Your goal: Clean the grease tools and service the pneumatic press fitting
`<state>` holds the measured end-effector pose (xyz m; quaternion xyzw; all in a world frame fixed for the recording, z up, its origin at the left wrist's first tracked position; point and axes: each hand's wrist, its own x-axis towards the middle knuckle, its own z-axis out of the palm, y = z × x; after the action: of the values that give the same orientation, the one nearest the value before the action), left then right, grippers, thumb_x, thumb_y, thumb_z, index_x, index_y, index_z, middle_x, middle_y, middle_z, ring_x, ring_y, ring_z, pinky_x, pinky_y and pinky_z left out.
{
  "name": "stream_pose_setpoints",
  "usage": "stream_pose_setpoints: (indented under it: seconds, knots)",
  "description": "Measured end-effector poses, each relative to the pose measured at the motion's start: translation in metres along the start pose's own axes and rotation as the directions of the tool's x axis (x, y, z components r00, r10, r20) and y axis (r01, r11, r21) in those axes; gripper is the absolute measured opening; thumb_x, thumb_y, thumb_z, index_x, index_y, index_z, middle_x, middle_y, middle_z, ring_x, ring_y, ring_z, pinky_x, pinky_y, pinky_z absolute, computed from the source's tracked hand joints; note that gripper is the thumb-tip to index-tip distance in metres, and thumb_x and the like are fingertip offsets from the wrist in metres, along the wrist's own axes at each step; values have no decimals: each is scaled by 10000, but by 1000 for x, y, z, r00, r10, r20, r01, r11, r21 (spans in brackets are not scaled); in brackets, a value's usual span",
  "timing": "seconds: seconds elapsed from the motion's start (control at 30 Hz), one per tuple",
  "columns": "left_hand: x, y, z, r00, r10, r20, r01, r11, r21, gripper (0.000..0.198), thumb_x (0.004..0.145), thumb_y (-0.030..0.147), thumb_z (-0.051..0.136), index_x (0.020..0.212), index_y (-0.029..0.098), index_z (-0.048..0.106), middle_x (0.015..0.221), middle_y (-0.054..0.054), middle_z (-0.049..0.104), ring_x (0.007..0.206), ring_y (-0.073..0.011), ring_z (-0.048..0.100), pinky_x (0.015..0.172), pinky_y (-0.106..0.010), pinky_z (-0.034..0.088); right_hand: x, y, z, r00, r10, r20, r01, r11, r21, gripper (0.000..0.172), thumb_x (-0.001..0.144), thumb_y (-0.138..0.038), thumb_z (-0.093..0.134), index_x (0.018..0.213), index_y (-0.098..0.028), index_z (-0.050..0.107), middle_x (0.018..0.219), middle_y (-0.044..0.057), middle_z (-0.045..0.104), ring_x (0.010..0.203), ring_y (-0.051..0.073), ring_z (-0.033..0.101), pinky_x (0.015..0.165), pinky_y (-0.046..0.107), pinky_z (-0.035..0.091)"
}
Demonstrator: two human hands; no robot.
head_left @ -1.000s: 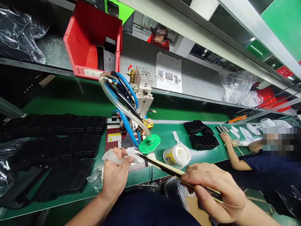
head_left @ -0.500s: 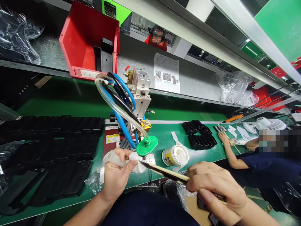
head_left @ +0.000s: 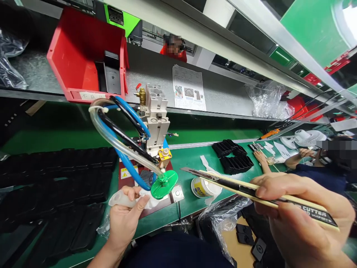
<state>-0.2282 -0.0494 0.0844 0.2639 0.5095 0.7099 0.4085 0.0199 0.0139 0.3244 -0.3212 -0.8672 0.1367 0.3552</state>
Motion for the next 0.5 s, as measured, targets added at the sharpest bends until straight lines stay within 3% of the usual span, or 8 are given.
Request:
stream_pose_setpoints:
  seconds: [0.1, 0.3, 0.5]
  knots:
    - [0, -2, -2, 999, 33, -36, -30, 995, 95, 318, 652, 316, 797, 746, 202, 516, 779, -1, 603, 694, -152, 586, 640, -268, 483, 12, -7, 9, 994, -4, -109, 14, 996, 93, 181, 858, -292, 476, 880, -324, 653, 602, 45, 632, 490, 248, 595, 425, 369, 470]
    - [1, 11, -1, 975, 215, -51, -181, 912, 368, 333, 663, 325, 775, 625, 198, 469, 629, 28, 546, 587, -131, 538, 588, -252, 446, 34, -16, 16, 987, -130, 96, 121, 988, 97, 198, 821, -133, 502, 926, -283, 578, 597, -2, 637, 462, 161, 589, 432, 275, 477]
    - [0, 15, 2, 971, 230, -60, -191, 905, 379, 345, 675, 318, 759, 629, 200, 438, 644, 27, 548, 608, -132, 567, 617, -245, 463, 44, -17, 13, 960, -210, 185, 195, 976, 101, 169, 821, -124, 527, 927, -252, 560, 628, 5, 667, 487, 148, 605, 445, 251, 490]
